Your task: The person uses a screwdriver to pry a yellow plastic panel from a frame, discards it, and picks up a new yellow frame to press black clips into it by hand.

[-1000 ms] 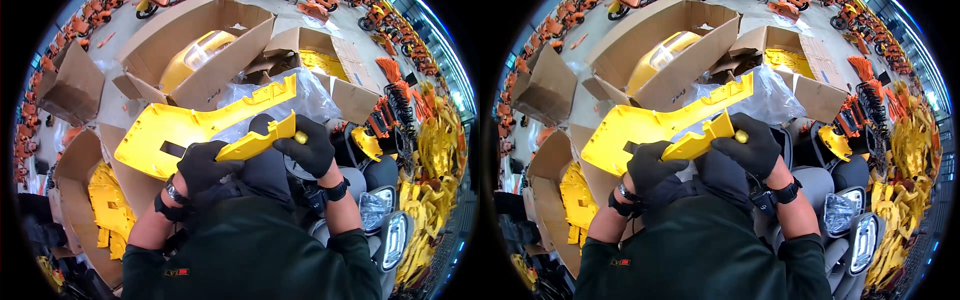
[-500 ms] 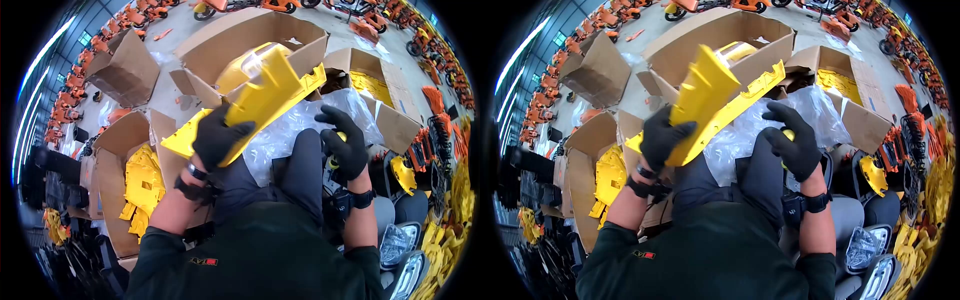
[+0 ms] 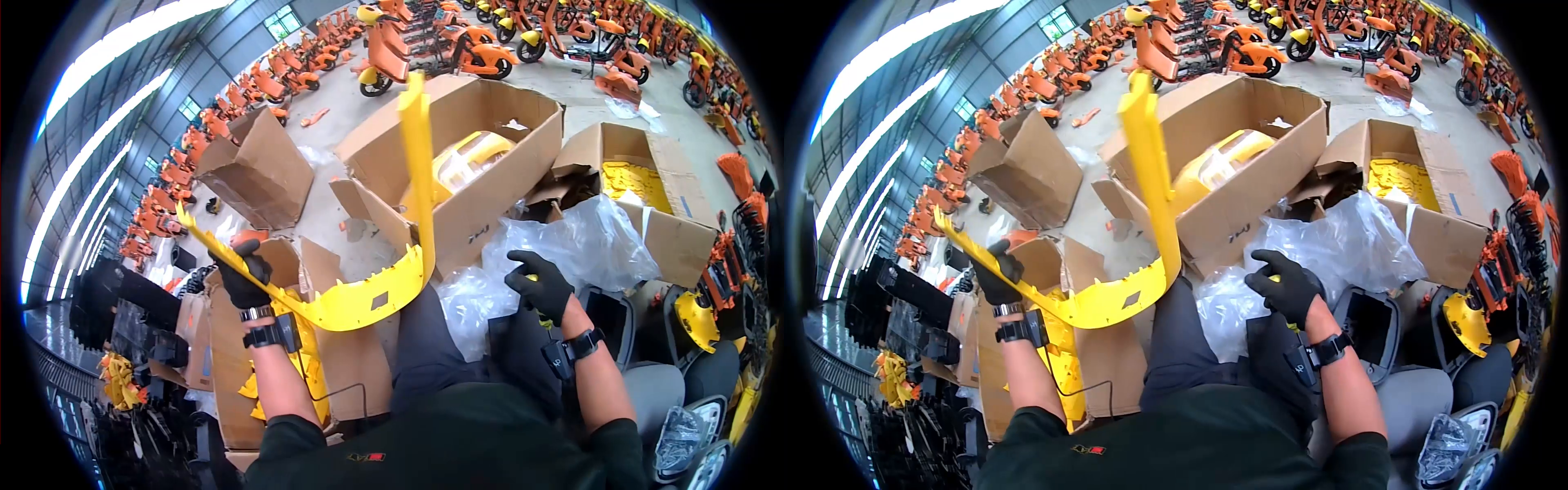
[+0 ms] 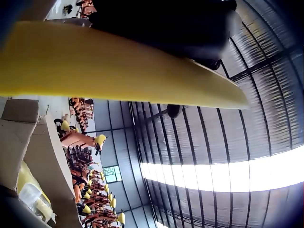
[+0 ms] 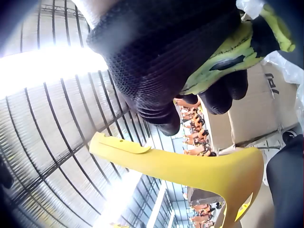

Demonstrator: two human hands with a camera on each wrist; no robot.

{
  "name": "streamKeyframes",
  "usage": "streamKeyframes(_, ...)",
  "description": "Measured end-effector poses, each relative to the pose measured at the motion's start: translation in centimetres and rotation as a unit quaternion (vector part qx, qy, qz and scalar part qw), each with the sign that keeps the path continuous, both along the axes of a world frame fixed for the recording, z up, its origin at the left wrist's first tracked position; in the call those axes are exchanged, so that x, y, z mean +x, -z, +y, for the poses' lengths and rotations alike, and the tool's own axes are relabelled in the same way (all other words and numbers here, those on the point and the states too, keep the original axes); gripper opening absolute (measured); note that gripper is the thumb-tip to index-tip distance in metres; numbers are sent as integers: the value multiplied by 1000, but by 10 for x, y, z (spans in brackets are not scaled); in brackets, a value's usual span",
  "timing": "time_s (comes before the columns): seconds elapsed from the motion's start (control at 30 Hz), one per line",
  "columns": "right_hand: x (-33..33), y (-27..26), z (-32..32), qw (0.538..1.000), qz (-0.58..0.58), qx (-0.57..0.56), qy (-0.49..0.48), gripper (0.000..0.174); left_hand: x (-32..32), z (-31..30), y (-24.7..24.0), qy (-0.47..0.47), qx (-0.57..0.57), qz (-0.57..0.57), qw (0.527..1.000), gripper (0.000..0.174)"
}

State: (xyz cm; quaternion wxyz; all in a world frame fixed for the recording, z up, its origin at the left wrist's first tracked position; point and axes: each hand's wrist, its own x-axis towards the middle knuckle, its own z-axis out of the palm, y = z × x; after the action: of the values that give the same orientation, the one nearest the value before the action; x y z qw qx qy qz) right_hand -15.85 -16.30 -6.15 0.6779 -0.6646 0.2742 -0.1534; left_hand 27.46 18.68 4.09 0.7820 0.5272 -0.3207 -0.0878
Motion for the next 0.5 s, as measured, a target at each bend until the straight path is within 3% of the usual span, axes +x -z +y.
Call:
streamKeyframes(0.07, 20, -12, 10, 998, -37, -39, -31, 66, 3, 23, 8, 42, -43, -19, 998, 73)
streamKeyframes(0.1, 33, -17, 11, 996, -18, -60, -56, 82, 9, 34, 11, 52, -44, -45, 997, 68)
streamKeyframes(0.13, 51, -17, 13, 996, -17, -58, -70, 82, 8, 46, 10, 57, -44, -69, 995, 63)
streamKeyframes(0.2, 91, -16, 18, 930, -151, -329, -62, 97, 0, 60, 5, 76, -43, -92, 992, 55)
streamKeyframes(0.27, 125, -37, 25, 920, -192, -327, -96, 107, 2, 80, 13, 111, -57, -57, 991, 57)
streamKeyframes(0.3, 144, -43, 27, 909, -233, -329, -106, 106, -7, 81, 12, 60, -64, -51, 995, 58)
streamKeyframes(0.33, 154, -59, 34, 903, -247, -332, -116, 91, -16, 82, 11, 8, -69, -45, 997, 58)
streamKeyframes(0.4, 164, -85, 47, 934, -217, -119, -258, 72, -39, 73, -6, -181, 32, -115, 976, 65)
streamKeyframes(0.43, 166, -95, 56, 928, -226, -137, -263, 67, -45, 75, -17, -34, -30, -39, 998, 79)
streamKeyframes(0.5, 166, -108, 70, 921, -242, -172, -254, 62, -39, 79, -20, 78, -53, -78, 993, 92)
